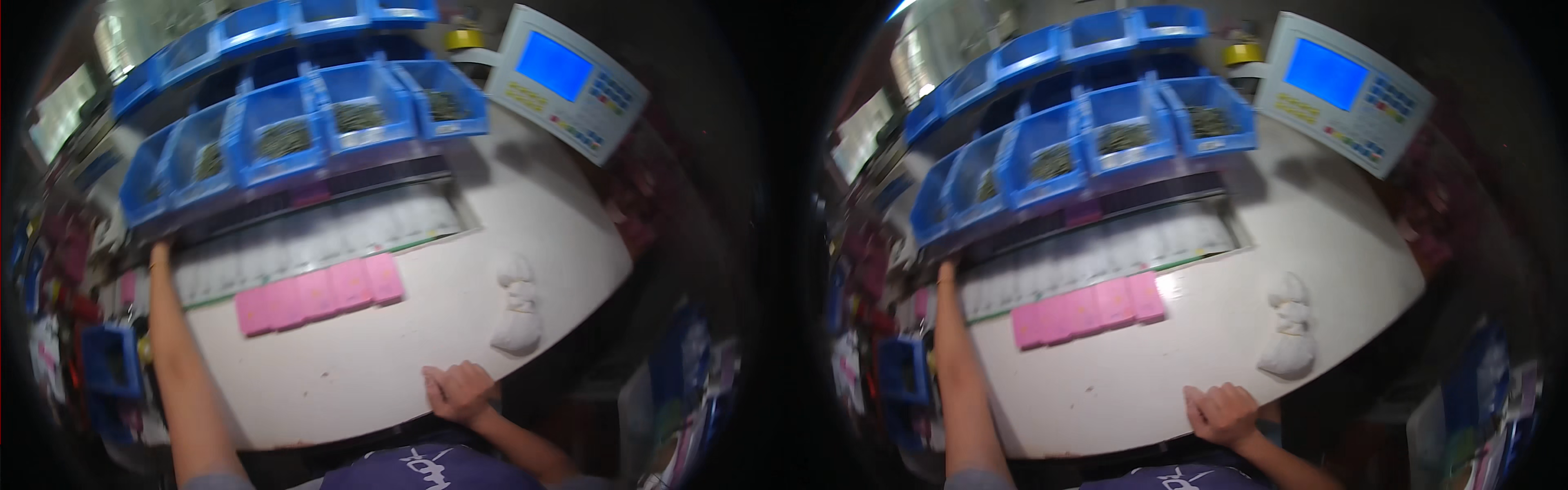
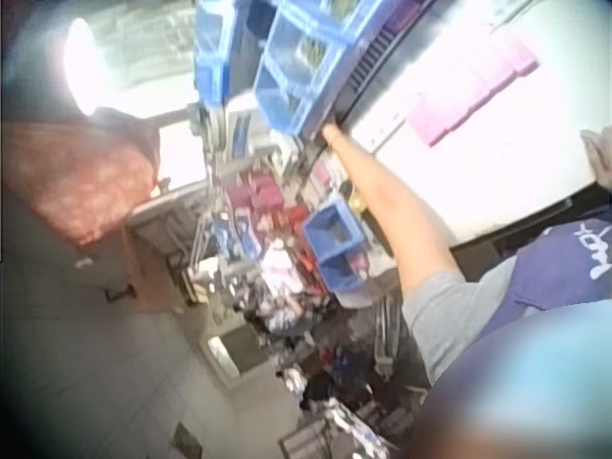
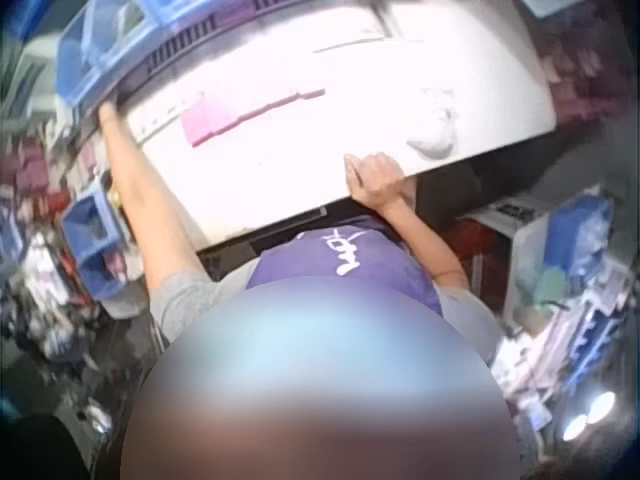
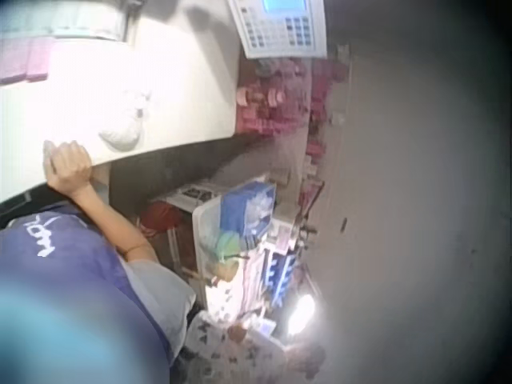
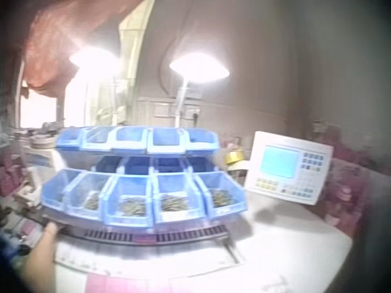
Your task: The person is assembling or decorating small items using molds and decorative elements at a workstation.
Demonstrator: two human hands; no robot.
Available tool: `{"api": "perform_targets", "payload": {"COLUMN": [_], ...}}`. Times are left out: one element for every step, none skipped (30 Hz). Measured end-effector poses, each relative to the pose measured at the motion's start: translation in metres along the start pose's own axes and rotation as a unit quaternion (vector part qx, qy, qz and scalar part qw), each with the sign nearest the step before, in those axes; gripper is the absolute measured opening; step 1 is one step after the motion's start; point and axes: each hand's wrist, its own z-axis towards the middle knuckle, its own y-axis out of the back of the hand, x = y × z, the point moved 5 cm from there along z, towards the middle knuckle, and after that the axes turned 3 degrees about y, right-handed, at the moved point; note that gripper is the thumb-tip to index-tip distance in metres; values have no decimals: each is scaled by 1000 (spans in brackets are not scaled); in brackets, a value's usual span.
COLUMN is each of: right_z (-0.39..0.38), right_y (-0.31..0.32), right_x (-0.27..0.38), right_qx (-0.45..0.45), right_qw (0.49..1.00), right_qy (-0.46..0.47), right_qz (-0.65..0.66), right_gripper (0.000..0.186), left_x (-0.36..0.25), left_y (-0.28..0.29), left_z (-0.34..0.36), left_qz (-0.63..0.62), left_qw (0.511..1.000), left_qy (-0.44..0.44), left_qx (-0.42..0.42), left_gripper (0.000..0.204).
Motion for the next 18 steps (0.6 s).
{"api": "perform_targets", "payload": {"right_z": [-3,-3,-5,-3,-4,-5,-6,-5,-5,-4,-5,-5,-3,-5,0,6,12,17], "right_y": [6,5,8,8,9,7,7,5,4,2,4,9,10,17,11,4,5,4], "right_x": [0,1,3,0,2,4,3,5,5,2,0,3,1,-3,-4,-4,-3,-3], "right_qx": [-11,-8,-13,-12,-17,-12,-10,-11,-9,-3,-6,-13,-17,-24,-14,-3,0,-1], "right_qw": [1000,999,999,998,999,999,999,999,999,999,999,999,1000,1000,1000,999,999,1000], "right_qy": [-17,-19,-11,-23,-19,-22,-28,-26,-24,-28,-17,-5,-4,-6,-18,-24,-34,-23], "right_qz": [-22,-38,-38,-50,-38,-35,-40,-37,-33,-29,-32,-32,-17,9,-13,-35,2,21], "right_gripper": [13,15,17,17,18,19,19,21,22,22,22,23,20,20,18,15,15,15], "left_x": [4,-3,-2,-3,12,15,21,27,32,32,48,56,69,92,64,17,9,3], "left_y": [7,-24,-27,-31,-23,-42,-47,-49,-53,-64,-54,-33,-24,6,-12,-33,-17,2], "left_z": [9,-5,4,-3,-3,-9,-12,-18,-17,-23,-15,-11,3,-5,-11,-15,-22,-32], "left_qz": [2,-13,-9,0,17,21,36,56,77,99,136,178,221,267,187,106,136,167], "left_qw": [1000,999,999,999,998,998,998,997,996,994,990,983,975,963,982,994,989,983], "left_qy": [-19,-34,-42,-49,-48,-48,-48,-45,-40,-36,-31,-25,-17,-16,-8,7,20,33], "left_qx": [-10,-12,-21,-23,-31,-30,-33,-35,-35,-33,-32,-35,-28,-30,-4,21,45,66], "left_gripper": [49,50,50,50,51,51,51,52,52,53,53,53,54,54,52,49,44,40]}}
